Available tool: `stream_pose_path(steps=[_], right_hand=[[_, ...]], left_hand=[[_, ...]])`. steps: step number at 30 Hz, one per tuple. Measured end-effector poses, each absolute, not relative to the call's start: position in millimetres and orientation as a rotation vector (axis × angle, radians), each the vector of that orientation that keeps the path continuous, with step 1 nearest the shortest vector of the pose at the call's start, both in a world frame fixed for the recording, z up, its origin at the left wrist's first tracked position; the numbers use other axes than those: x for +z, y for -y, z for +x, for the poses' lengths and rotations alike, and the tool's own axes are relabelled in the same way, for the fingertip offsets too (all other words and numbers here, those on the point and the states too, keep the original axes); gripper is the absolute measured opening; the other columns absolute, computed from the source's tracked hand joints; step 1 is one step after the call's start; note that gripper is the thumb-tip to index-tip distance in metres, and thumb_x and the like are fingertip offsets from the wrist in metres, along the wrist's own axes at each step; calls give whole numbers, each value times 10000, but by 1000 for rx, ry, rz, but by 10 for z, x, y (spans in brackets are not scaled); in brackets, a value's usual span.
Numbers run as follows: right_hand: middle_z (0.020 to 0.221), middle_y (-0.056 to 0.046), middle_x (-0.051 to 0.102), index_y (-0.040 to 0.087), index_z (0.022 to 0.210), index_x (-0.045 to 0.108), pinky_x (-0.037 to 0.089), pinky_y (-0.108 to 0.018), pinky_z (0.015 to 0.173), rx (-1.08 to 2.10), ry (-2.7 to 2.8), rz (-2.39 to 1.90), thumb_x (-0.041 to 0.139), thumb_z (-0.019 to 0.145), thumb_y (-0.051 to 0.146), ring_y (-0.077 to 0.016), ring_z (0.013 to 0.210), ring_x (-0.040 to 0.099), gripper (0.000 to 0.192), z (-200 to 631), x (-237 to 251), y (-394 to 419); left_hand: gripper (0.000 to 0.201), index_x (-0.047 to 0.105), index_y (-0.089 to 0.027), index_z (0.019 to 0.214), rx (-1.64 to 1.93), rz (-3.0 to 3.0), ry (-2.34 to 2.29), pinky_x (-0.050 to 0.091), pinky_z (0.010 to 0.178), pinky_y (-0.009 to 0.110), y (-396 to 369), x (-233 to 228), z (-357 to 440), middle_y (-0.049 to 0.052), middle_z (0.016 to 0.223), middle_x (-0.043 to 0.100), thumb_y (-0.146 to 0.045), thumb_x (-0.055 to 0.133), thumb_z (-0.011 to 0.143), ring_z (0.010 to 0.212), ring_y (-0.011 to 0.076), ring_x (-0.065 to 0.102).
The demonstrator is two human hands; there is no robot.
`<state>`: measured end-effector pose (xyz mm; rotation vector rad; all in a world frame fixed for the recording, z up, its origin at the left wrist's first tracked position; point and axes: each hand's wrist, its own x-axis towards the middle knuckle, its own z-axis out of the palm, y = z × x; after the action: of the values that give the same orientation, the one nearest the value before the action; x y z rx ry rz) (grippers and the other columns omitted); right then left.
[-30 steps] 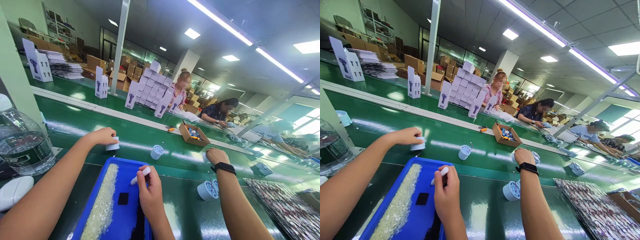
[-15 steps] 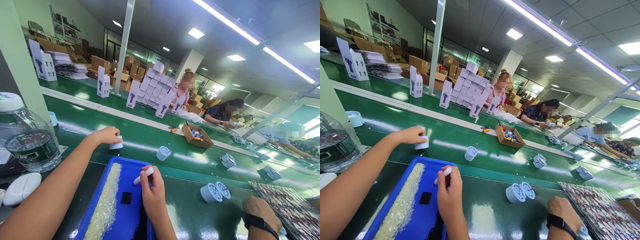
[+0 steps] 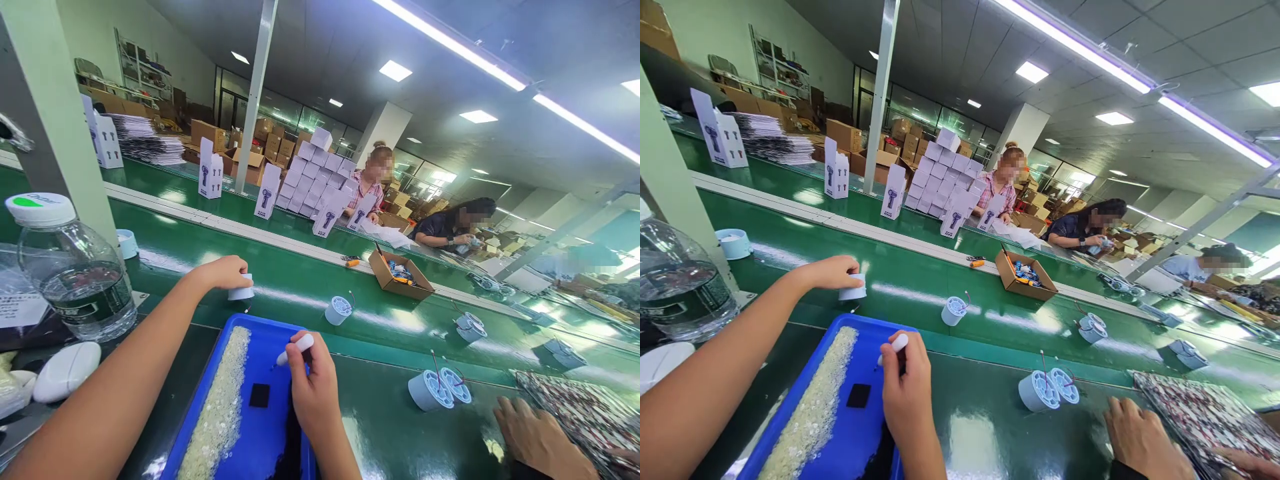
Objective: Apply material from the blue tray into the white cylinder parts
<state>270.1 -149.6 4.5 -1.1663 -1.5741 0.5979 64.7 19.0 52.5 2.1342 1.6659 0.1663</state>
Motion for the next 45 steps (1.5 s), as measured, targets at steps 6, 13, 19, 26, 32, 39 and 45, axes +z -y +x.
stream_pose_path(steps=[6,13,19,26,32,39,45], right_hand=[[743,21,515,217,842,503,393,-233,652,637,1596,-1183,434,925,255,-120,676,495,115,2708,26,1502],[760,4,504,210,843,497,383,-245,612,623,1695,-1211,427,916,264,-132,667,472,115,2657,-10,1477],[743,4,505,208,832,496,391,-250,623,606,1668,-1205,418,919,270,-133,666,478,132,2626,60,1540],[742,6,547,206,832,558,414,-228,596,824,1733,-1168,500,877,254,-125,650,507,88,2613,98,1624],[825,-33,610,189,953,538,492,-276,678,795,1145,-1107,491,886,391,-146,721,601,218,2687,62,1530],[997,-102,674,176,1014,538,505,-339,778,874,997,-1072,577,833,384,-201,889,643,278,2738,111,1490],[1068,-103,647,191,1030,537,484,-385,871,893,1012,-1030,553,853,369,-208,974,633,252,2723,99,1479]], left_hand=[[220,453,-196,579,192,2125,-1688,270,505,268,-191,534,642,13,667,518,-378,574,608,566,137,431],[231,466,-192,622,375,2061,-1612,292,531,250,-186,541,679,5,694,530,-405,551,654,609,130,443],[346,444,-191,670,637,1831,-1418,283,530,250,-46,642,834,-25,648,482,-515,562,679,575,116,415],[427,472,-184,750,897,1401,-1138,337,549,243,-12,617,1033,-44,663,487,-538,670,617,579,98,432],[435,550,-169,813,830,1286,-1095,426,660,273,7,631,1150,-5,769,550,-557,655,647,696,116,485],[436,479,-171,720,757,1304,-1139,431,632,277,138,757,1331,-22,694,535,-516,712,592,655,117,491],[438,454,-179,694,751,1380,-1121,382,568,255,204,798,1393,-44,646,518,-516,710,576,591,106,470]])
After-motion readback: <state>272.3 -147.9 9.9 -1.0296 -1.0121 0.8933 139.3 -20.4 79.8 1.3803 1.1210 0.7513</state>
